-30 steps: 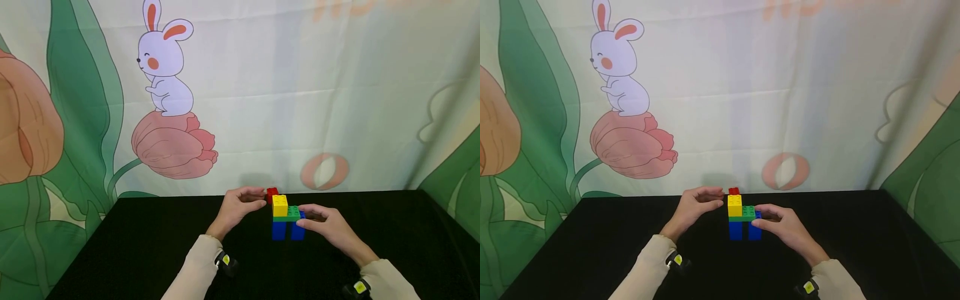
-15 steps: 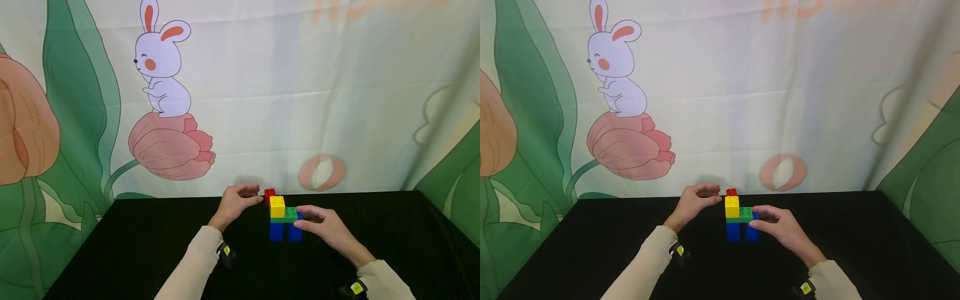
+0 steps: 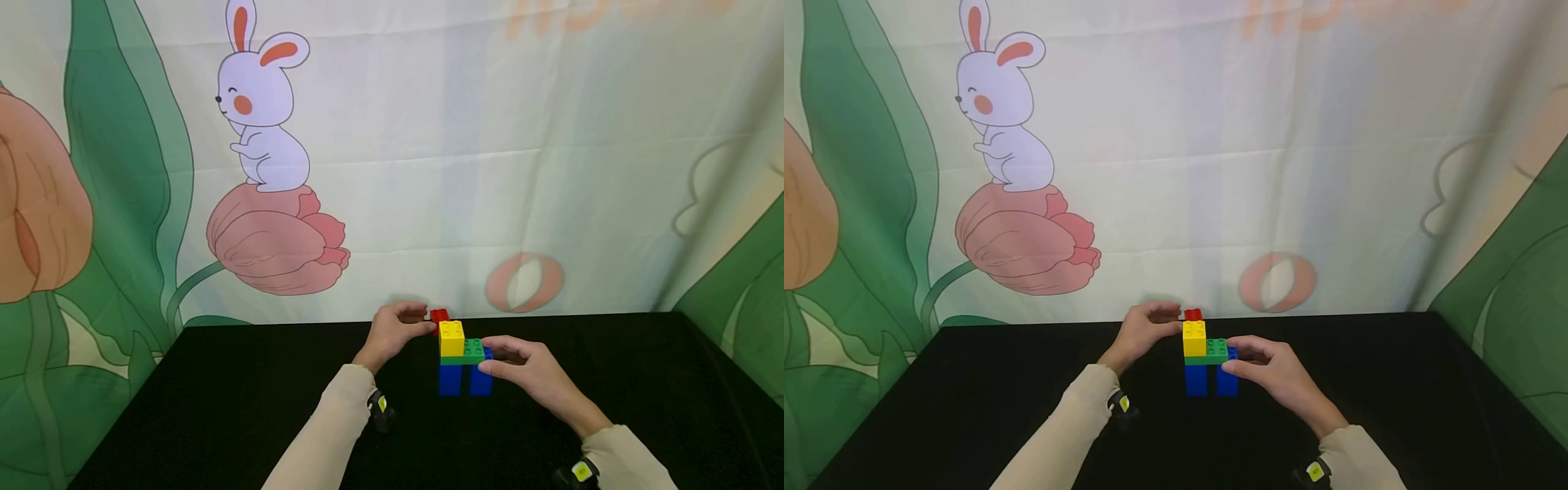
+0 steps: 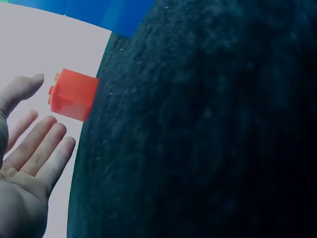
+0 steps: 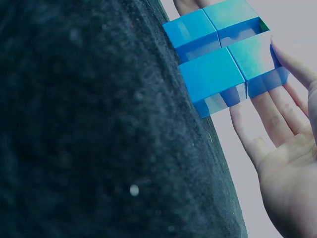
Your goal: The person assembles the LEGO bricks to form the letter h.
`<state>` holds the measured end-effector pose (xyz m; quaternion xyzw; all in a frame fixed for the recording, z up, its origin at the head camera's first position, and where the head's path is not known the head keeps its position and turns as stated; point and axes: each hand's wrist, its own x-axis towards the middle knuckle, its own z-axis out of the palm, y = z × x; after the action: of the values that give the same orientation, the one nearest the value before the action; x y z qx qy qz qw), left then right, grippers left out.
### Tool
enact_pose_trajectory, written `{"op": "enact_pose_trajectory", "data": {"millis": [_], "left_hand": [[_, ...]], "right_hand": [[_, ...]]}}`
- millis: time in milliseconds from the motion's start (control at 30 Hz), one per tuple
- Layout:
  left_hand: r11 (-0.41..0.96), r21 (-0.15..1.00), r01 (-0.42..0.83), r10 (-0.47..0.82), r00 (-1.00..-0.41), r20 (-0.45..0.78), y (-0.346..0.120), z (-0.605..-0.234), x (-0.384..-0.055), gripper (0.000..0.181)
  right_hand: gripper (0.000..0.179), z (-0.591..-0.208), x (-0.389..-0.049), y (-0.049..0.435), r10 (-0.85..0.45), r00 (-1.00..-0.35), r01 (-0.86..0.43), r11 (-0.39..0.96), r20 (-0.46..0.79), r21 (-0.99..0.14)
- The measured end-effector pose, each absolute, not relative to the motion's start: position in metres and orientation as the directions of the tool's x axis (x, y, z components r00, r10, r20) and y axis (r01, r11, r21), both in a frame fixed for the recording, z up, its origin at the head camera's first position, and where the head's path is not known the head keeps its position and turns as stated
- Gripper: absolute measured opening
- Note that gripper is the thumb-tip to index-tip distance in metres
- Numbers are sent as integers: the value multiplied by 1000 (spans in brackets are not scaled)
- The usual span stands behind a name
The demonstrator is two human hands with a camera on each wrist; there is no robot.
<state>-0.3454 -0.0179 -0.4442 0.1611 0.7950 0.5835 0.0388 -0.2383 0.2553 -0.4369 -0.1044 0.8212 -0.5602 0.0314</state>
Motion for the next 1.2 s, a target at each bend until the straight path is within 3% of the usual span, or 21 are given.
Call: {"op": "enact_pose_trajectory", "data": {"millis": [1200], "left_hand": [[385, 908, 168, 263, -963, 67, -3, -447, -349, 27]], "right_hand": [[54, -437, -240, 258, -216, -974, -147, 347, 74, -926]]}}
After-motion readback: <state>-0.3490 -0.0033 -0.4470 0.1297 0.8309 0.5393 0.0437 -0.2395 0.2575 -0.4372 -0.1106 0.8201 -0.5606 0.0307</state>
